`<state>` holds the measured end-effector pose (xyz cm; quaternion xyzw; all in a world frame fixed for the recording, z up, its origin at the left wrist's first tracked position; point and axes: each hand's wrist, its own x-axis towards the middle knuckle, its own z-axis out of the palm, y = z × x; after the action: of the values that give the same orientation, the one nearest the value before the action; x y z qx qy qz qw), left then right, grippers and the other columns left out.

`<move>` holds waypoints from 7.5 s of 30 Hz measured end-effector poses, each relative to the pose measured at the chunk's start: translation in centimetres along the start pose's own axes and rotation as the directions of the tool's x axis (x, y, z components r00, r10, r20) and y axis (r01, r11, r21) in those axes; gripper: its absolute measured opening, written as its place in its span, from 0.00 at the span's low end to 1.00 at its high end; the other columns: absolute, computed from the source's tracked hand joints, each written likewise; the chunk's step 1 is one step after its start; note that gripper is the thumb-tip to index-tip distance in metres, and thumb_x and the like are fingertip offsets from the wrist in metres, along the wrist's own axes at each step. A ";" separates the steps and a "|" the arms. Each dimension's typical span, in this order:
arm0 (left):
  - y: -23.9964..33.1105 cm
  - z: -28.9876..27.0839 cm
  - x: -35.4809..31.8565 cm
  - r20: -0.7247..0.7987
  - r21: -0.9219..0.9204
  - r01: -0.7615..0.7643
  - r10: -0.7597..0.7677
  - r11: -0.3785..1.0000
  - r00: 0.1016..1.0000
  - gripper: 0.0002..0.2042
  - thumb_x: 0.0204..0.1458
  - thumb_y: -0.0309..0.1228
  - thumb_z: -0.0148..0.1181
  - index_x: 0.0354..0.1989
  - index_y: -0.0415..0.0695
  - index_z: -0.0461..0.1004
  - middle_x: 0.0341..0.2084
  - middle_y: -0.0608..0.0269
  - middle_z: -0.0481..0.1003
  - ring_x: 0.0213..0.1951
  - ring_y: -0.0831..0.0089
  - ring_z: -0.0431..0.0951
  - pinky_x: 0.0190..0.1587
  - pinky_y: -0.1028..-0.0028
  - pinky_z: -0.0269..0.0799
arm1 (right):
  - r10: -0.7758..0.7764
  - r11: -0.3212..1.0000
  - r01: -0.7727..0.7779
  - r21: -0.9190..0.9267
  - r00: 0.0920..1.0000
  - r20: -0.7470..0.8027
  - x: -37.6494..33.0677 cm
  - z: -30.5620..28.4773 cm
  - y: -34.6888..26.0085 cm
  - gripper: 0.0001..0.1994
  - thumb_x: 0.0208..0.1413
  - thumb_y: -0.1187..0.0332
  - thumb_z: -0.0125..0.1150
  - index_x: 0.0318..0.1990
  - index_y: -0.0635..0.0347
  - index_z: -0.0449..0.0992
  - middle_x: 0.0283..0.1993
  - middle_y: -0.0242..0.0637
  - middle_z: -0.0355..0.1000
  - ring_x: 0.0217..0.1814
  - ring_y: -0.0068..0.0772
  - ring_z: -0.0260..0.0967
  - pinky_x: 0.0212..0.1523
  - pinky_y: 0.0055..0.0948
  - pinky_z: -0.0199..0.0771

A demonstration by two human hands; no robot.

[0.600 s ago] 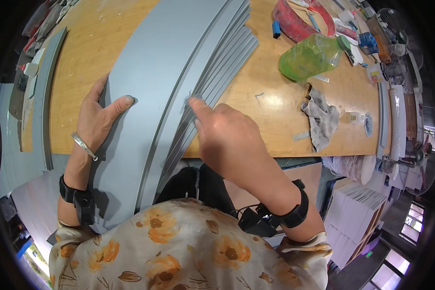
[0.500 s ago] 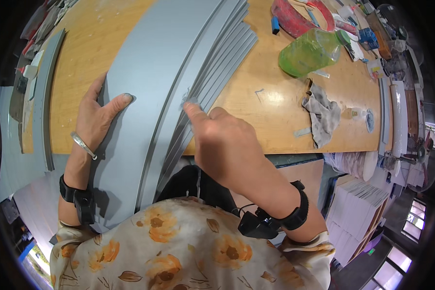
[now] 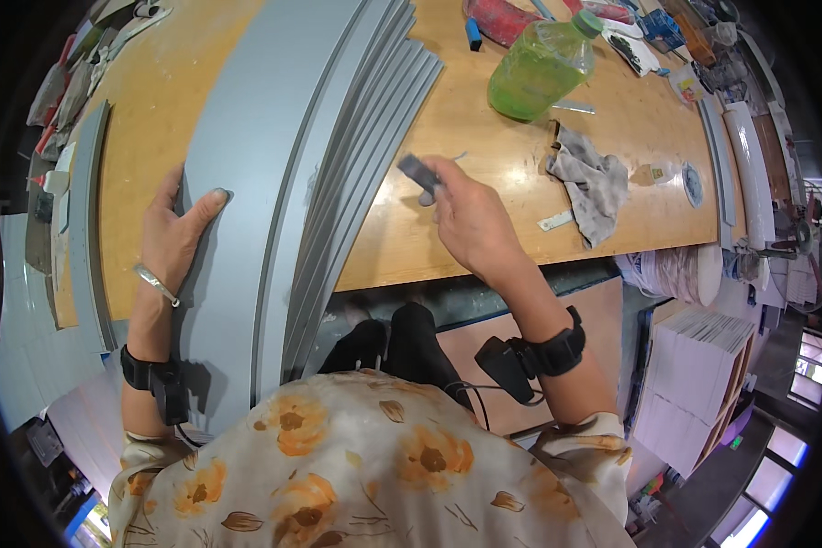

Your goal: Deburring edges with a scraper and cleaning curved furniture panels with a cloth and solvent.

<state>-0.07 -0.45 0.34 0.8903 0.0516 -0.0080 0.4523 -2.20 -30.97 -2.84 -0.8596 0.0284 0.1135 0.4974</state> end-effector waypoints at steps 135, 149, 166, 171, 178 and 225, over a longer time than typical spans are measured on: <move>16.2 28.6 10.4 0.147 -0.195 -0.357 0.387 0.913 0.910 0.63 0.24 0.43 0.76 0.63 0.33 0.32 0.60 0.39 0.48 0.63 0.56 0.51 0.63 0.66 0.47 | -0.048 0.554 -0.082 0.829 0.990 0.130 5.6 -24.2 17.1 0.20 0.48 0.73 0.57 0.50 0.66 0.65 0.43 0.35 0.69 0.40 0.24 0.68 0.41 0.25 0.69; 19.4 29.8 9.1 0.065 -0.117 -0.357 0.366 0.927 0.928 0.39 0.25 0.38 0.74 0.48 0.38 0.60 0.43 0.50 0.68 0.47 0.62 0.70 0.49 0.68 0.65 | -0.033 0.260 -0.023 0.965 0.999 0.033 6.7 -24.8 13.3 0.13 0.56 0.68 0.49 0.46 0.67 0.68 0.44 0.38 0.71 0.44 0.30 0.70 0.45 0.28 0.70; 24.4 26.0 5.4 0.246 0.737 -0.519 0.544 0.433 0.802 0.25 0.32 0.29 0.64 0.42 0.38 0.65 0.35 0.54 0.65 0.39 0.58 0.66 0.40 0.65 0.59 | -0.128 0.179 -0.154 0.972 0.976 0.178 7.7 -21.7 13.1 0.17 0.58 0.65 0.47 0.49 0.70 0.65 0.47 0.42 0.69 0.47 0.32 0.69 0.49 0.29 0.67; 24.5 26.0 5.5 0.287 0.757 -0.550 0.577 0.353 0.765 0.21 0.33 0.23 0.57 0.41 0.39 0.65 0.32 0.56 0.64 0.38 0.60 0.65 0.38 0.66 0.57 | -0.142 0.143 -0.191 0.971 0.967 0.211 7.9 -20.9 13.6 0.17 0.58 0.65 0.47 0.50 0.69 0.65 0.46 0.42 0.70 0.46 0.32 0.69 0.48 0.29 0.68; 24.0 26.2 6.2 0.292 0.781 -0.537 0.573 0.320 0.766 0.20 0.35 0.25 0.57 0.42 0.39 0.65 0.34 0.56 0.64 0.39 0.60 0.65 0.39 0.66 0.57 | -0.122 0.153 -0.181 0.971 0.972 0.201 7.6 -20.9 13.4 0.17 0.58 0.65 0.47 0.50 0.68 0.66 0.46 0.40 0.70 0.46 0.31 0.69 0.48 0.28 0.67; 1.1 1.0 0.5 -0.036 0.437 0.011 0.005 0.899 0.999 0.31 0.50 0.51 0.51 0.53 0.36 0.57 0.42 0.41 0.68 0.43 0.47 0.71 0.44 0.60 0.68 | -0.673 0.433 0.735 -0.521 0.648 0.356 2.9 2.5 -3.5 0.29 0.33 0.80 0.54 0.50 0.49 0.71 0.29 0.36 0.61 0.35 0.38 0.62 0.35 0.34 0.59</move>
<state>0.55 -1.86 0.65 0.9690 0.0582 -0.0040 0.2400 0.82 -26.92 -1.72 -0.8979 -0.3952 -0.0613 0.1837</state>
